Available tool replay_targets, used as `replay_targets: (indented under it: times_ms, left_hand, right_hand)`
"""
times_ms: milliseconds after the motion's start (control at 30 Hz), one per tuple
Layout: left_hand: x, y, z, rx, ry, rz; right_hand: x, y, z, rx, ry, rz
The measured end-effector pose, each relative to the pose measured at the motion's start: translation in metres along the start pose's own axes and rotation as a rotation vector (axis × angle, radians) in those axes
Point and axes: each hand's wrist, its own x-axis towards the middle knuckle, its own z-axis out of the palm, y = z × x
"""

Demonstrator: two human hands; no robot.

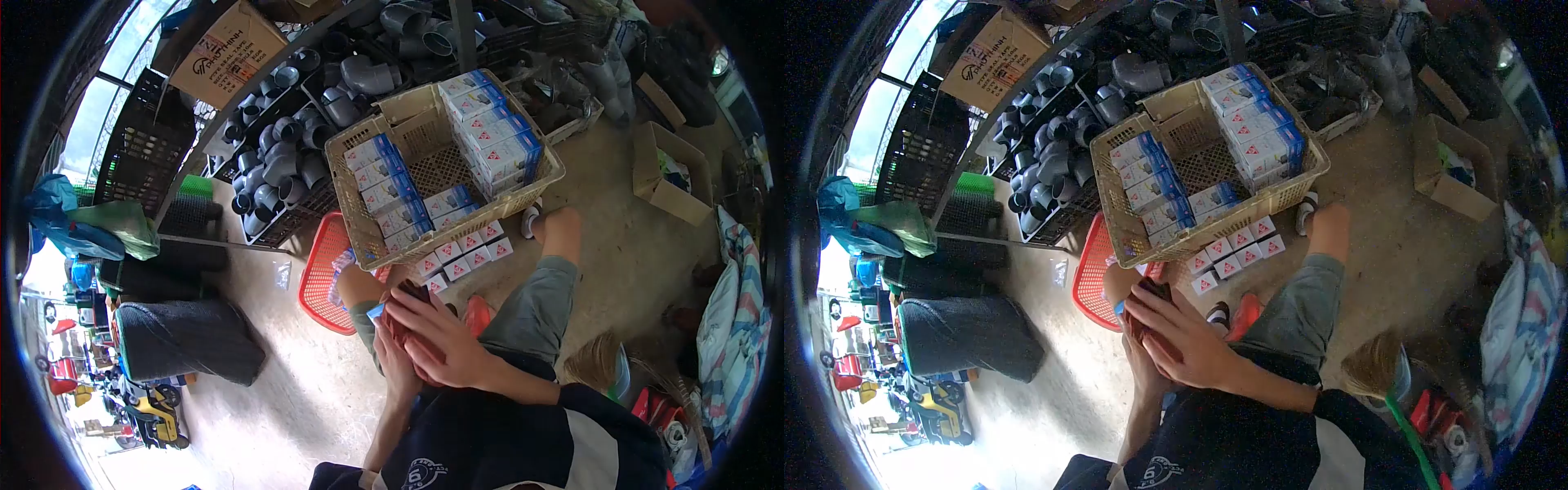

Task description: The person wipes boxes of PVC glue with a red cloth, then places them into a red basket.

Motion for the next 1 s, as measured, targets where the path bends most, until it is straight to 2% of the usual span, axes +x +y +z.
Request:
replay_targets:
  times_ms: [33, 100, 133, 233, 333, 367, 467, 567, 633, 700, 733, 833, 933, 1000]
  left_hand:
    - [-0.005, 0.007, -0.001, 0.322, 0.005, 0.123]
    - [0.004, 0.022, -0.001, -0.044, -0.014, -0.094]
    - [0.004, 0.036, 0.005, -0.017, 0.001, -0.022]
    - [-0.004, 0.029, 0.003, 0.053, 0.003, 0.063]
    - [-0.008, 0.019, 0.006, 0.024, 0.013, 0.101]
    - [-0.007, 0.022, 0.007, -0.011, 0.016, 0.108]
    - [-0.002, 0.02, 0.007, -0.054, 0.22, 0.106]
    - [-0.002, 0.039, 0.014, -0.028, 0.19, 0.193]
    - [-0.003, 0.013, 0.004, 0.036, 0.205, 0.174]
    - [0.0, 0.005, 0.004, 0.133, 0.216, 0.233]
    - [0.0, 0.007, 0.002, 0.055, 0.154, 0.184]
    - [-0.004, 0.025, 0.01, -0.095, 0.065, 0.155]
    - [0.001, 0.051, 0.021, -0.127, 0.048, 0.126]
    - [0.005, 0.042, 0.02, -0.12, 0.118, 0.122]
  right_hand:
    - [0.001, 0.002, 0.003, 0.086, 0.057, 0.019]
    - [0.004, 0.005, 0.013, 0.255, 0.169, 0.059]
    - [0.005, -0.001, 0.013, 0.251, 0.192, 0.103]
    - [0.007, 0.0, 0.025, 0.461, 0.326, 0.234]
    - [0.006, 0.007, 0.02, 0.429, 0.326, 0.211]
    - [0.002, 0.008, 0.022, 0.501, 0.314, 0.271]
    - [-0.018, 0.012, 0.033, 0.708, 0.255, 0.431]
    - [-0.022, 0.019, 0.031, 0.867, 0.188, 0.501]
    - [-0.012, 0.023, 0.023, 0.929, 0.158, 0.522]
    - [-0.005, 0.016, 0.01, 0.666, 0.175, 0.356]
    - [-0.002, 0.013, 0.003, 0.53, 0.179, 0.272]
    - [0.002, 0.007, -0.01, 0.413, 0.131, 0.174]
    - [-0.002, 0.009, -0.004, 0.202, 0.19, 0.105]
    - [-0.016, 0.013, 0.01, 0.197, 0.177, 0.1]
